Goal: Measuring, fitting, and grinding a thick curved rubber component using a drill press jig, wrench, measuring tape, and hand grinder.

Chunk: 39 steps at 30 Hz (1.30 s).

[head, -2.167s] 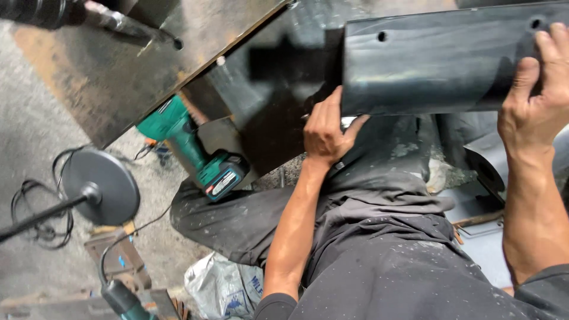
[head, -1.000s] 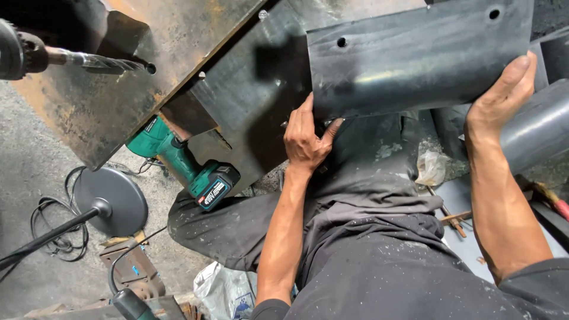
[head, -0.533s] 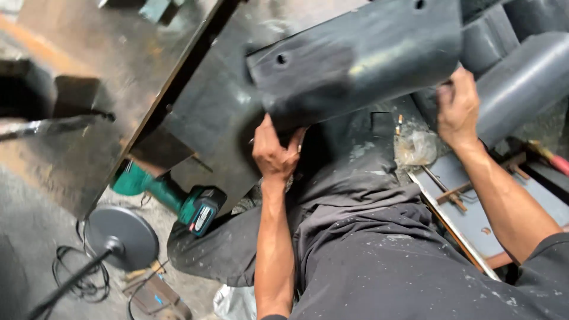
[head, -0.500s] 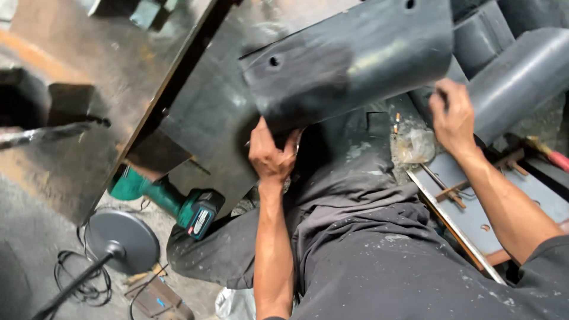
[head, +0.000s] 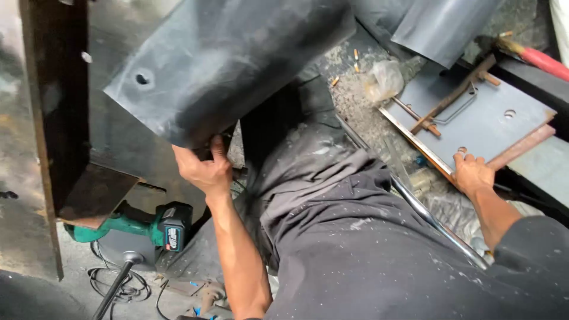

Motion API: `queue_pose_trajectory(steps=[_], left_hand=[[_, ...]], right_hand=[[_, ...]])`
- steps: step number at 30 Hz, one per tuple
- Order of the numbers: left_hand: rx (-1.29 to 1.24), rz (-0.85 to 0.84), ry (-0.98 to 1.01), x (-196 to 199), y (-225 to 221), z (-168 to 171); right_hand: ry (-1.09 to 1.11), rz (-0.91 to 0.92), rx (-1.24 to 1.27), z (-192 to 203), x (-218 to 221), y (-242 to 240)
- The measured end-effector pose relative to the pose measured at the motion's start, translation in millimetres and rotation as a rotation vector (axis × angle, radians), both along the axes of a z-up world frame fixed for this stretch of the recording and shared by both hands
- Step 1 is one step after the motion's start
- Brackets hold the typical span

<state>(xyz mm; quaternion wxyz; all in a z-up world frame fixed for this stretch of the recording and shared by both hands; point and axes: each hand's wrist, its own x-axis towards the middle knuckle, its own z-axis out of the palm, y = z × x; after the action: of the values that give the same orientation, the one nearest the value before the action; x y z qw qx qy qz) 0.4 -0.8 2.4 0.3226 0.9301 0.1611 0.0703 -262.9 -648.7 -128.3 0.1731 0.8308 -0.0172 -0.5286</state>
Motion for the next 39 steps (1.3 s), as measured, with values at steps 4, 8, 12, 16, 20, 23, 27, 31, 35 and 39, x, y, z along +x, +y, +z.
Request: queue_pose_trajectory(steps=[4, 8, 12, 16, 20, 23, 27, 31, 35, 39], left_hand=[[-0.049, 0.008, -0.021, 0, 0, 2], [-0.056, 0.003, -0.026, -3, 0, 4], [-0.053, 0.035, -0.019, -5, 1, 4], [-0.027, 0.064, 0.053, -6, 8, 5], [0.165, 0.030, -0.064, -16, 21, -15], [0.054, 0.055, -0.043, -15, 18, -10], [-0.013, 0.055, -0.062, -15, 17, -10], [-0.034, 0.026, -0.139, -15, 21, -11], [-0.071, 0.005, -0.105, -15, 25, 1], [-0.165, 0.024, -0.071, -11, 23, 12]], right_hand=[[0.100, -0.048, -0.078, 1, 2, 3], [0.146, 0.024, -0.057, 27, 5, 17], [0.082, -0.040, 0.011, 12, -26, -14], [0.099, -0.109, 0.144, -19, -63, -51], [0.357, -0.238, 0.175, -62, -50, -90], [0.281, -0.167, 0.335, -62, 22, -70], [-0.075, -0.391, 0.410, -4, 154, 3], [-0.275, -0.236, 0.275, 22, 244, 12], [-0.327, -0.123, 0.391, -7, 272, -48], [-0.398, 0.003, 0.540, -7, 344, -27]])
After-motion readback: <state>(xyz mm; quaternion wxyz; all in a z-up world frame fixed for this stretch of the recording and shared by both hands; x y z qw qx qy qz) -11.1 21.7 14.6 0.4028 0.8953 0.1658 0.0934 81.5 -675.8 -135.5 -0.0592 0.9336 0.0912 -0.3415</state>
